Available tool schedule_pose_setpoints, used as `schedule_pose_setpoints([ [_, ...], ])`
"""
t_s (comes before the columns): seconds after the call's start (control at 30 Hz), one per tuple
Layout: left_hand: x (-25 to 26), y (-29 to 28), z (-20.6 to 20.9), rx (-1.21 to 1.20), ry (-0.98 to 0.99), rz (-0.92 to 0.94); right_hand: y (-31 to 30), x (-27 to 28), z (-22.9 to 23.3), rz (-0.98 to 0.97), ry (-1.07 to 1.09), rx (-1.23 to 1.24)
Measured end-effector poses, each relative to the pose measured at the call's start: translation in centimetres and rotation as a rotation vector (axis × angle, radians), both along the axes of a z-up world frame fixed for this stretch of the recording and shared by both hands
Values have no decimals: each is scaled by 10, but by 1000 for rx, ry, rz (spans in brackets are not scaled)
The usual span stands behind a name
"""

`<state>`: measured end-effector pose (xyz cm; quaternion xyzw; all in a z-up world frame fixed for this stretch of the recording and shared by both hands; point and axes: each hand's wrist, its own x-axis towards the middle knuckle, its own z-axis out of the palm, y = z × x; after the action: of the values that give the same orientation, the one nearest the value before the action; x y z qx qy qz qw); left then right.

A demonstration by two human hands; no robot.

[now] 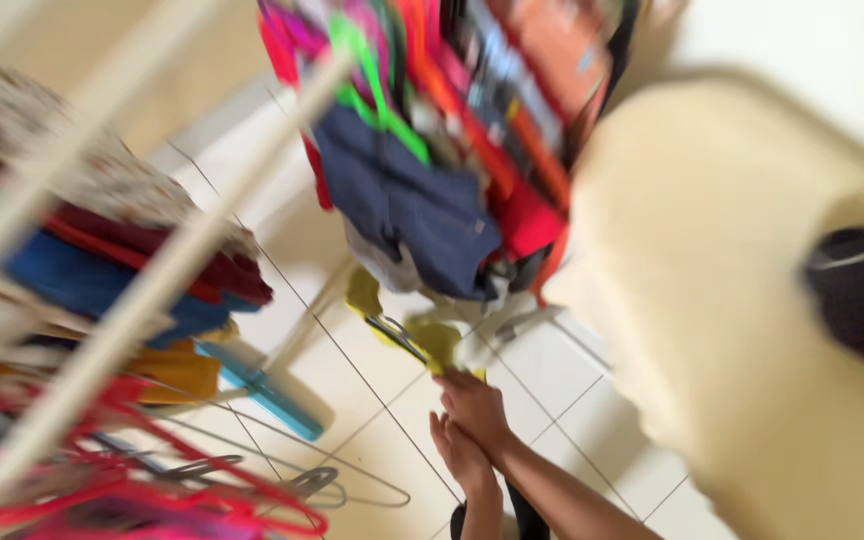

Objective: The person irons a black garment and a pair of grey sweatpants on an ironing board. They spray the garments with a spray bottle, smooth the fabric by hand, and use an iron to press the items. The person retrieves the garments from a nearby clothes rack and places the ironed items aside.

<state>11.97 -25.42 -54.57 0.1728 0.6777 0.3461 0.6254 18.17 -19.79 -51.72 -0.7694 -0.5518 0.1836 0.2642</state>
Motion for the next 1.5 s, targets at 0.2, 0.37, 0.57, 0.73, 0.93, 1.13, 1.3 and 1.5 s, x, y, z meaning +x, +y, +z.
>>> schedule_pose_setpoints([
  [0.2,2,25,129,-24,-283,-126,-27,23,210,122,77,47],
  [0.37,-19,62,240,-96,-230,-259,-17,48,326,154,53,99],
  [0.57,-10,90,341,179,-135,-371,38,64,388,155,64,36],
  [0.73,-7,129,365,234,-134,-419,84,61,393,119,-13,141],
  [0.93,-8,180,355,183,-170,-404,131,68,383,90,14,101],
  [1.13,-13,209,347,118,-88,-477,144,65,349,155,35,166],
  [1.3,-3,219,344,100,-78,-592,144,66,322,179,11,20],
  [1.5,17,221,345,51,163,-715,157,68,321,350,187,-127],
])
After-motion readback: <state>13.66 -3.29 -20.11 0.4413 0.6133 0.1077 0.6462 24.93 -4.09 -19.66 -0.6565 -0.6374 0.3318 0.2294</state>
